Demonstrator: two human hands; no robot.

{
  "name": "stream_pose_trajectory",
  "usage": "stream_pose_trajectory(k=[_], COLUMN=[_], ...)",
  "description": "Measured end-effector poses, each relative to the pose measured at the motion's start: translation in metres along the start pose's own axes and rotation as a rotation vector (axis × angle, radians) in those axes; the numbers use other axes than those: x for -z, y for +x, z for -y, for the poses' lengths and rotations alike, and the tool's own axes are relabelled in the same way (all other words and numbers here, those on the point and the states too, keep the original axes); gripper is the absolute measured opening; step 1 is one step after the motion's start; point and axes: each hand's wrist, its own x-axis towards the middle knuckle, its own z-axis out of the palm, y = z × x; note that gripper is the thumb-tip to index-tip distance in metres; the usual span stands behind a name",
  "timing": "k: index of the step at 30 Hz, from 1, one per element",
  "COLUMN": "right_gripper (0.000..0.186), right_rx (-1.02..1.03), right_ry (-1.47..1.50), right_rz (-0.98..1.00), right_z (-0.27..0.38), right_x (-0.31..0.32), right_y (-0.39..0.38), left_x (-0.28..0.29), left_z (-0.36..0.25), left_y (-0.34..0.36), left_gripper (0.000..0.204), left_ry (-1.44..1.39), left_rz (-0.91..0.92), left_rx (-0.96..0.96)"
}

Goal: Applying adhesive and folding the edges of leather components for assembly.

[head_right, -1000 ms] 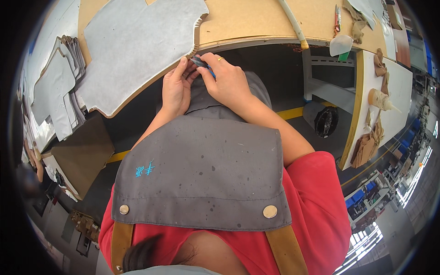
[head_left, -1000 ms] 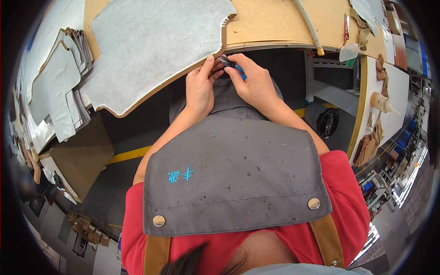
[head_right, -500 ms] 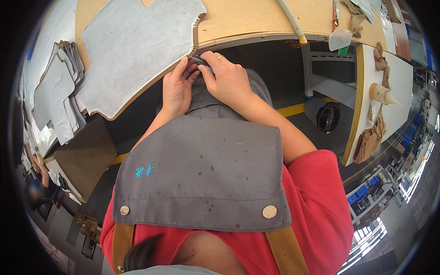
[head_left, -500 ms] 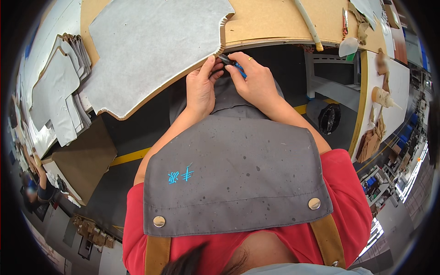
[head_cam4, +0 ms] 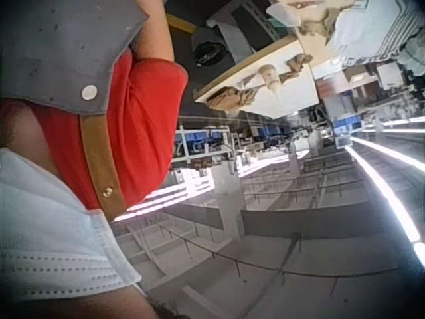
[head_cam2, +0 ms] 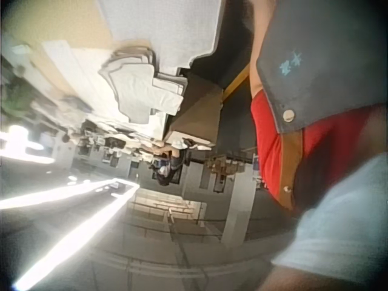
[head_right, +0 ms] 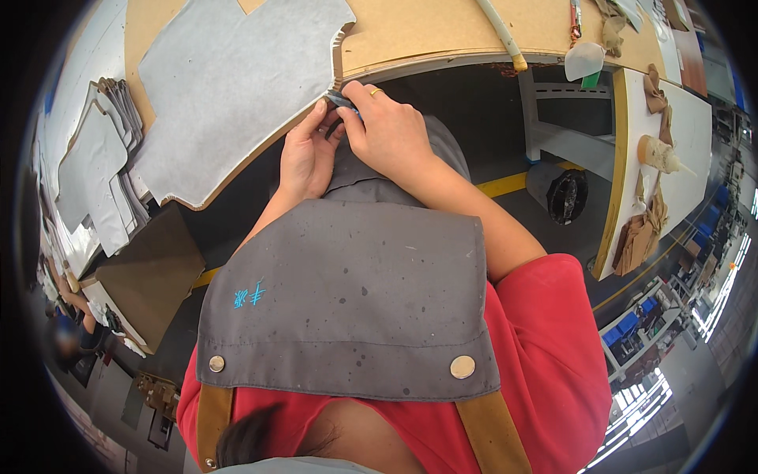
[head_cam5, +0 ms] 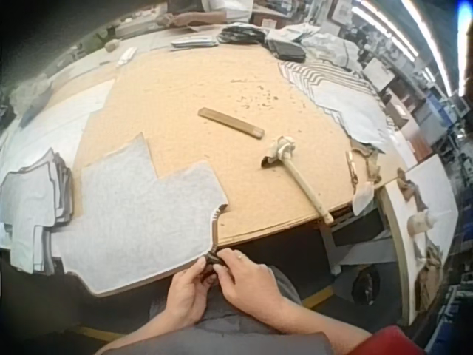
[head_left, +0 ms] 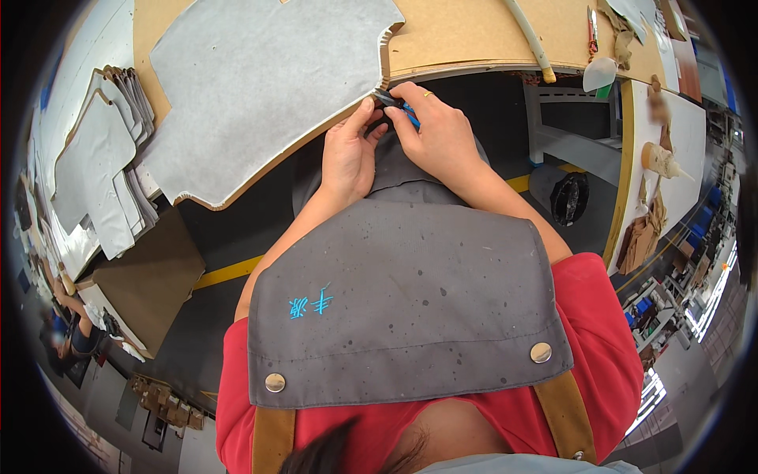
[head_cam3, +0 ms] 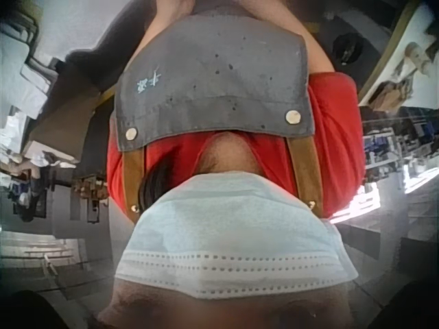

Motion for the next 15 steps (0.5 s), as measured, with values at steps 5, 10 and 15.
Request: stream_pose_trajectory(k=[5, 10, 15], right_gripper=[0.013, 0.016, 0.019], right_rx=[0.030, -0.072, -0.060], right_ry=[-0.042, 0.166, 0.135], right_rz=[-0.004, -0.061, 0.014], right_z=[-0.004, -0.007, -0.003], right_x=[-0.001, 0.004, 0.007], right_y=[0.001, 0.001, -0.008], left_x=[-0.004, -0.007, -0.005], left_z=[0.000, 0.002, 0.003], left_y=[-0.004, -0.005, -0.002], left_gripper=[0.018, 0.020, 0.021], left_ry=[0.004, 0.054, 0.022], left_rz=[0.004, -0.013, 0.032], left_rx=[0.015, -0.066, -0.088])
